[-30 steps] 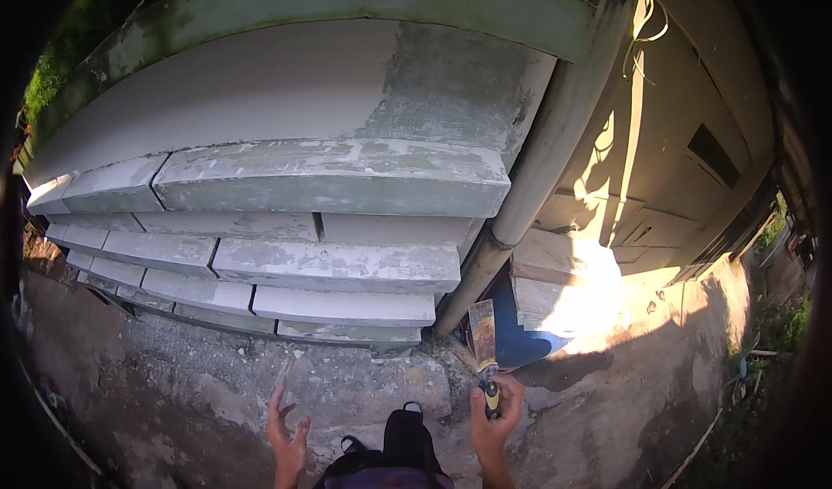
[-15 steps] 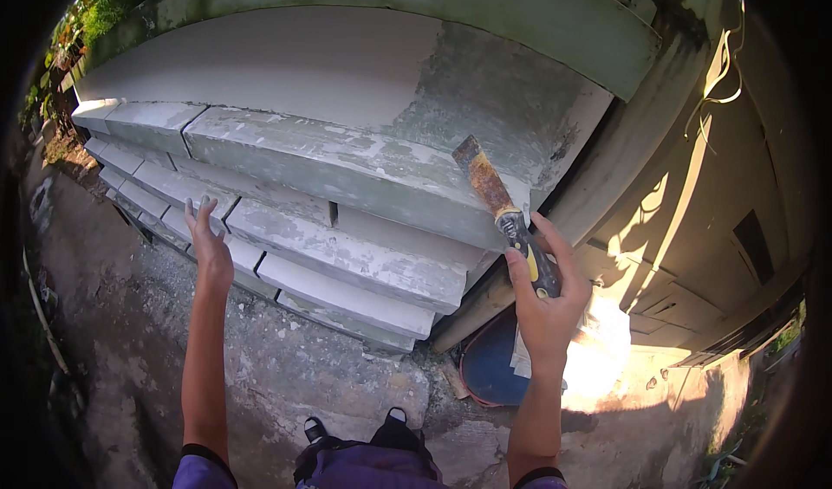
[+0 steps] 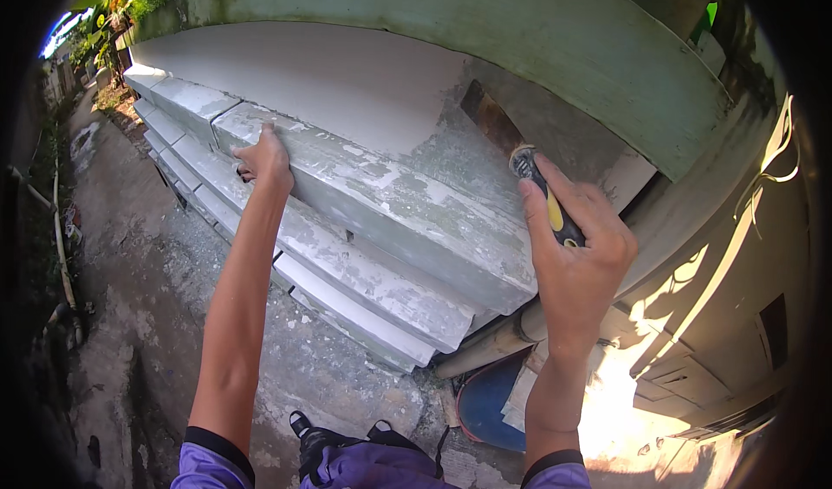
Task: Scraping a wall and applying putty or filler to cracks and holes.
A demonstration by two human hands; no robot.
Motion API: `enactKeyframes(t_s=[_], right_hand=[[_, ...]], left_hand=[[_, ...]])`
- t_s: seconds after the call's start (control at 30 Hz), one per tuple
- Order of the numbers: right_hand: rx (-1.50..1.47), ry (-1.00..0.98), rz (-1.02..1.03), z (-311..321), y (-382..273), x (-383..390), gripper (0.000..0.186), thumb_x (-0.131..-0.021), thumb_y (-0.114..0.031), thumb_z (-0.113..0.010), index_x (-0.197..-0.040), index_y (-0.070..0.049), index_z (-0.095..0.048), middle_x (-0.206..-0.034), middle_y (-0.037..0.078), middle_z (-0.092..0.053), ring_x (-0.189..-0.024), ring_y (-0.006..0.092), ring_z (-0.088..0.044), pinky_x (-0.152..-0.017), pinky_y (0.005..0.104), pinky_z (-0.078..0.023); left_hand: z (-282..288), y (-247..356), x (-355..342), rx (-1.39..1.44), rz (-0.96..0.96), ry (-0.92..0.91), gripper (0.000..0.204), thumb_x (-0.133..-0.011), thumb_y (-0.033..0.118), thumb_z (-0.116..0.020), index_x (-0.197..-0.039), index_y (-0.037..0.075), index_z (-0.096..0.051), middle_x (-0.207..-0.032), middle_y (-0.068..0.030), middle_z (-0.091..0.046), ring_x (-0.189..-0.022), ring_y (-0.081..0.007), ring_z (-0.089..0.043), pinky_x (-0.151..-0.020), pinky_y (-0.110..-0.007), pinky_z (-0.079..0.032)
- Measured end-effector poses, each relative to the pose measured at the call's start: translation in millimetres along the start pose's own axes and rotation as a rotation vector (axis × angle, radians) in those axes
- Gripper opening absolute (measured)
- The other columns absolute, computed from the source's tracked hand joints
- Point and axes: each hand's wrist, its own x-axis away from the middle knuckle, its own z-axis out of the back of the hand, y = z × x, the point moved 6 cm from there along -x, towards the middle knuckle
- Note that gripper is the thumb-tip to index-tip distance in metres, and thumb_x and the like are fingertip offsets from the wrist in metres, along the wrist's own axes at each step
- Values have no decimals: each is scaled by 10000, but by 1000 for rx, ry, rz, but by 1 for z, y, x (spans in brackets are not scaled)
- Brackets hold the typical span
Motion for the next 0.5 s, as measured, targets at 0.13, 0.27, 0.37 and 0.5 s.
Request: enactKeyframes(t_s=[0.13,0.27,0.37,0.5], right_hand=[[23,76,-44,19,5,8,237,-790,-47,-773,-1026,-40,-751,-768,79,-672,-647,122,-585,-605,245,-454],[48,-57,3,-2,2,20,246,-772,-40,-779,-1016,-40,-753,-785,99,-686,-652,150,-618,-612,266,-473],[72,-89,-18,-9,1,23,237,-757,-35,-782,-991,-29,-746,-774,107,-677,-645,177,-624,-614,280,-479],[39,-110,-46,-21,-7,25,228,-747,-33,-785,-969,-16,-737,-760,111,-669,-630,193,-619,-610,286,-479]], left_hand=[[-4,0,0,-75,-29,9,993,-868,348,-683,-1532,16,-24,-1537,-309,-99,-1453,-401,-92,-1157,-551,-180],[0,0,-3,-101,-65,1,975,-890,335,-664,-1533,19,-3,-1540,-313,-85,-1451,-414,-87,-1142,-583,-186],[-2,-1,-2,-112,-76,-29,981,-898,336,-660,-1534,20,17,-1545,-313,-72,-1457,-409,-73,-1136,-606,-171],[-1,-1,-3,-103,-97,-53,976,-903,323,-656,-1535,21,23,-1543,-314,-73,-1458,-414,-71,-1136,-608,-167]])
